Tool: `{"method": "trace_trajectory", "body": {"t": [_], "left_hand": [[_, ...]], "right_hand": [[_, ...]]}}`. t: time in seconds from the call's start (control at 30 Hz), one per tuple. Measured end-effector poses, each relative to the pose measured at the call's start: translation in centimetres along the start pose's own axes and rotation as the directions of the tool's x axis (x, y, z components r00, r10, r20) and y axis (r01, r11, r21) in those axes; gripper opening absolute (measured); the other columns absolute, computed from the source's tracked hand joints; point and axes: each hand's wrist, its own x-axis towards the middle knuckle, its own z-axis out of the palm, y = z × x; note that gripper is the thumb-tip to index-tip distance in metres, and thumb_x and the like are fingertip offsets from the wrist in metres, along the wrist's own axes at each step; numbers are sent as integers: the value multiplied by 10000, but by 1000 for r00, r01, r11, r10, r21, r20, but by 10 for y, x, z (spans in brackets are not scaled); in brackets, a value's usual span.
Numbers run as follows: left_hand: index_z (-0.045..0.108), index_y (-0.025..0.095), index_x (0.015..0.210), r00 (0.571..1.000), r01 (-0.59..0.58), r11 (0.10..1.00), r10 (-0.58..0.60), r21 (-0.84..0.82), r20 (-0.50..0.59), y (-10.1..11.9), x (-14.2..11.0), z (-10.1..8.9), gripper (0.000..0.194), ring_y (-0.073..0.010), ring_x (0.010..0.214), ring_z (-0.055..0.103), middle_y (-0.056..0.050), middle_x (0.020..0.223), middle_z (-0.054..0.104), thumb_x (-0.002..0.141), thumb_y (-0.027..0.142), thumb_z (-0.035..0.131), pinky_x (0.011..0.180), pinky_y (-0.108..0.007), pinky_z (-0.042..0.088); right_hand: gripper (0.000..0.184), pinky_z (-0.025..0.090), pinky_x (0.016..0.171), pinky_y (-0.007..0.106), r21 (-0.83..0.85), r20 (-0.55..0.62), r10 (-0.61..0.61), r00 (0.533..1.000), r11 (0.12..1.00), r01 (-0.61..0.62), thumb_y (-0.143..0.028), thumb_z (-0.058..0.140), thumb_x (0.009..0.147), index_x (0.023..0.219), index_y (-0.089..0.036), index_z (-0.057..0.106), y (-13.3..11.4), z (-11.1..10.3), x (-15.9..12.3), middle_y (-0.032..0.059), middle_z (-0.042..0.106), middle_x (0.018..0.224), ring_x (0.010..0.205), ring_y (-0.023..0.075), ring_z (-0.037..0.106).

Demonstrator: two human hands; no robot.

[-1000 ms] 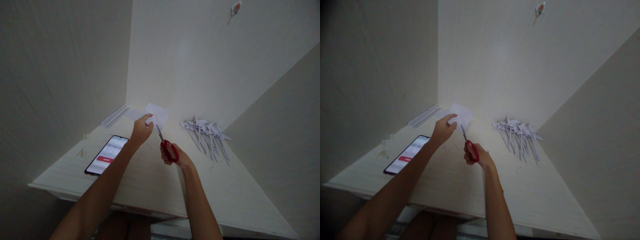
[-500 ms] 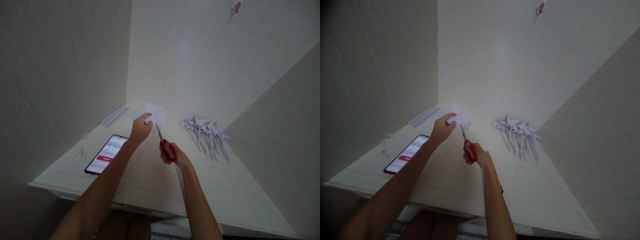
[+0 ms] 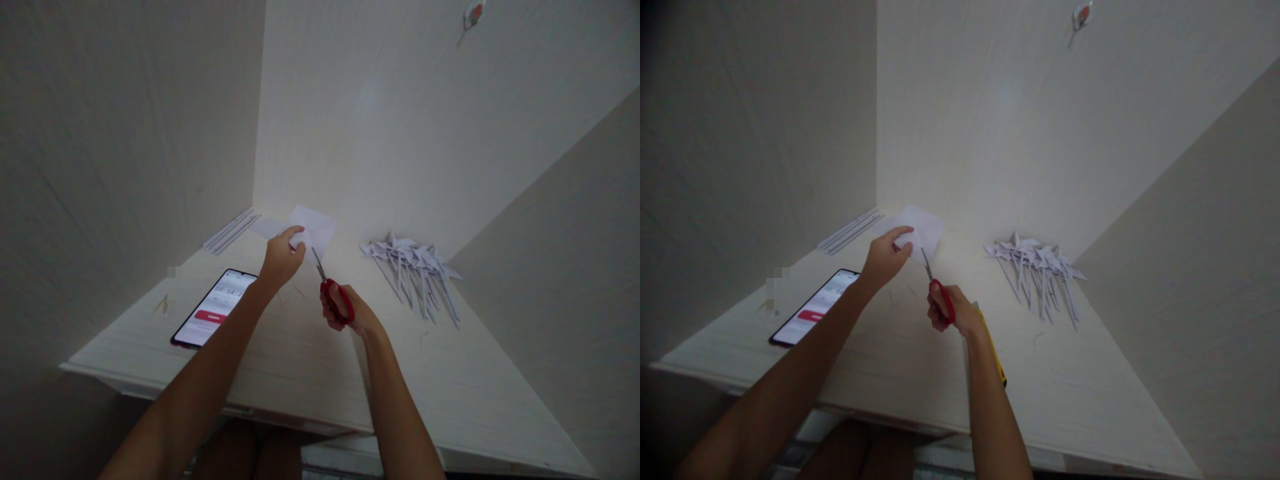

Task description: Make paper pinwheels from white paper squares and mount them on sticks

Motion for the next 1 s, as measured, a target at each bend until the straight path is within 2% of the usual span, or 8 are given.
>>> {"method": "trace_trajectory", "body": {"t": [0.27,0.67,0.9,0.97,1.0], "left_hand": [[603,107,1046,1000,-15,1000,15,0,-5,-3,0,2,360,-109,547,546,-34,753,648,705,144,497,680,-262,476],[609,104,1043,1000,-8,1000,8,-29,-4,-3,-2,1,370,-102,495,472,-19,672,607,694,147,495,661,-264,451],[583,105,1018,993,6,1000,-5,6,-118,-8,1,0,344,-117,536,447,-15,661,550,697,134,462,654,-273,420],[572,109,989,993,-1,1000,0,-9,-119,-9,2,-1,323,-112,532,438,-5,651,522,687,119,459,630,-260,406],[560,115,989,995,-16,1000,14,-19,-99,-9,1,-1,323,-107,524,432,6,636,504,682,112,457,612,-250,397]], "right_hand": [[504,226,266,165,-18,-7,-7,1000,1000,7,-638,394,772,636,-157,451,2,-1,0,-58,416,403,268,44,348],[514,221,257,164,-103,-38,7,999,995,-11,-650,392,762,584,-168,422,-1,-1,0,-52,429,380,265,53,375],[511,190,252,163,-53,50,37,998,998,-34,-667,465,705,641,-160,441,-11,-10,-13,-64,427,417,258,34,323],[495,180,258,163,-43,-50,-29,998,999,27,-651,462,717,645,-161,440,-15,-15,-15,-61,437,428,262,33,328],[476,184,263,163,-52,-155,-90,984,995,83,-630,464,730,643,-163,438,-16,-17,-14,-56,452,442,266,33,340]]}}
